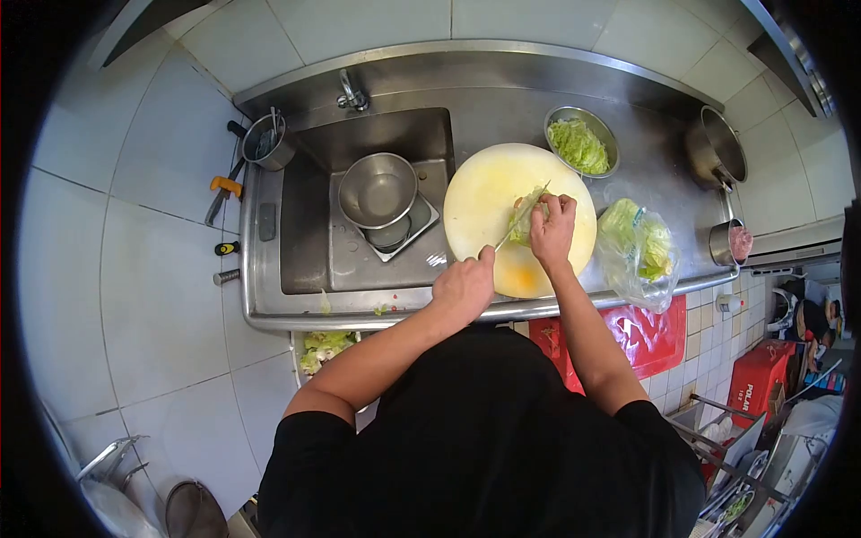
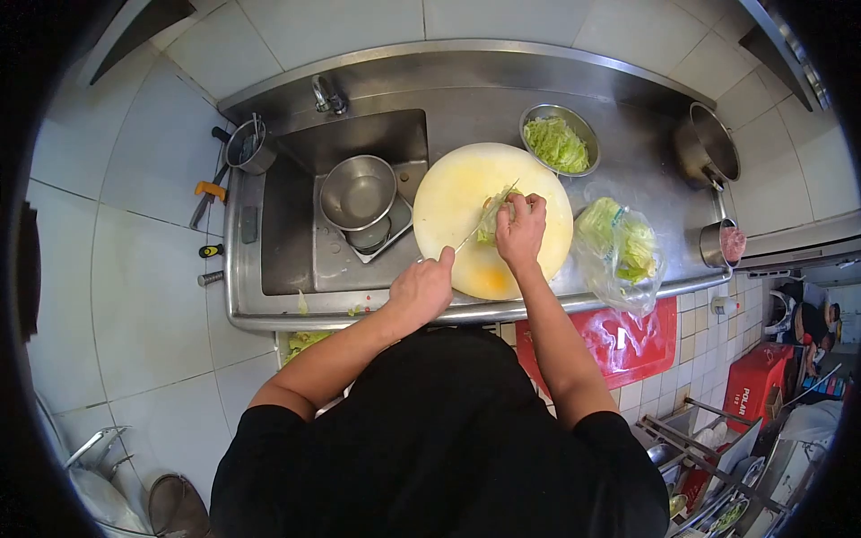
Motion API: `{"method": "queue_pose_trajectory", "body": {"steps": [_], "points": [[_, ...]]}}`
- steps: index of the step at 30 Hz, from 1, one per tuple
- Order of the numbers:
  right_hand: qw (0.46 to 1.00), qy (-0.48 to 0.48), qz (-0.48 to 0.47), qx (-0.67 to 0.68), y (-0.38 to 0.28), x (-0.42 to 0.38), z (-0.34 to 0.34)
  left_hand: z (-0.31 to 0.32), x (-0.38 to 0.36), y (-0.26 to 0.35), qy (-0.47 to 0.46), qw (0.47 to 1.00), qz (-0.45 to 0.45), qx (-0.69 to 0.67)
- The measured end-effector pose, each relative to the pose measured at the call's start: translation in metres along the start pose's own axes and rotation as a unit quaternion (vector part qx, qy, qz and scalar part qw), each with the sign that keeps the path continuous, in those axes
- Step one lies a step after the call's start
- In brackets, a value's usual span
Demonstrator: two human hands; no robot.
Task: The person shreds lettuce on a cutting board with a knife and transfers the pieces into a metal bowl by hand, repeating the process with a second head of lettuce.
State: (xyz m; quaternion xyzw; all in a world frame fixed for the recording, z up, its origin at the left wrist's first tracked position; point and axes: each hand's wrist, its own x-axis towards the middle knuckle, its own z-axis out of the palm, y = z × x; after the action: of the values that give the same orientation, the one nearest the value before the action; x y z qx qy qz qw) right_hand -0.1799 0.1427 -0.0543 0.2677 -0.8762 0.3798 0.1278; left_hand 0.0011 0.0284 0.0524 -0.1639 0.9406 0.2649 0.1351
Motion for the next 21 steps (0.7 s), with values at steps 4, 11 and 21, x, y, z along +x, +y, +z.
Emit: {"method": "queue_pose_trajectory", "body": {"steps": [4, 11, 21], "points": [[1.0, -0.005, 0.006, -0.022, -0.006, 0.002, 0.003, -0.013, -0.008, 0.006, -0.045, 0.998, -0.033, -0.019], [0.997, -0.029, -0.006, -0.072, -0.013, 0.006, 0.004, 0.01, 0.037, -0.001, -0.016, 0.999, -0.032, -0.021], [0.998, -0.032, 0.001, -0.057, -0.003, 0.01, 0.005, -0.011, 0.052, 0.011, -0.101, 0.993, -0.055, -0.035]]}}
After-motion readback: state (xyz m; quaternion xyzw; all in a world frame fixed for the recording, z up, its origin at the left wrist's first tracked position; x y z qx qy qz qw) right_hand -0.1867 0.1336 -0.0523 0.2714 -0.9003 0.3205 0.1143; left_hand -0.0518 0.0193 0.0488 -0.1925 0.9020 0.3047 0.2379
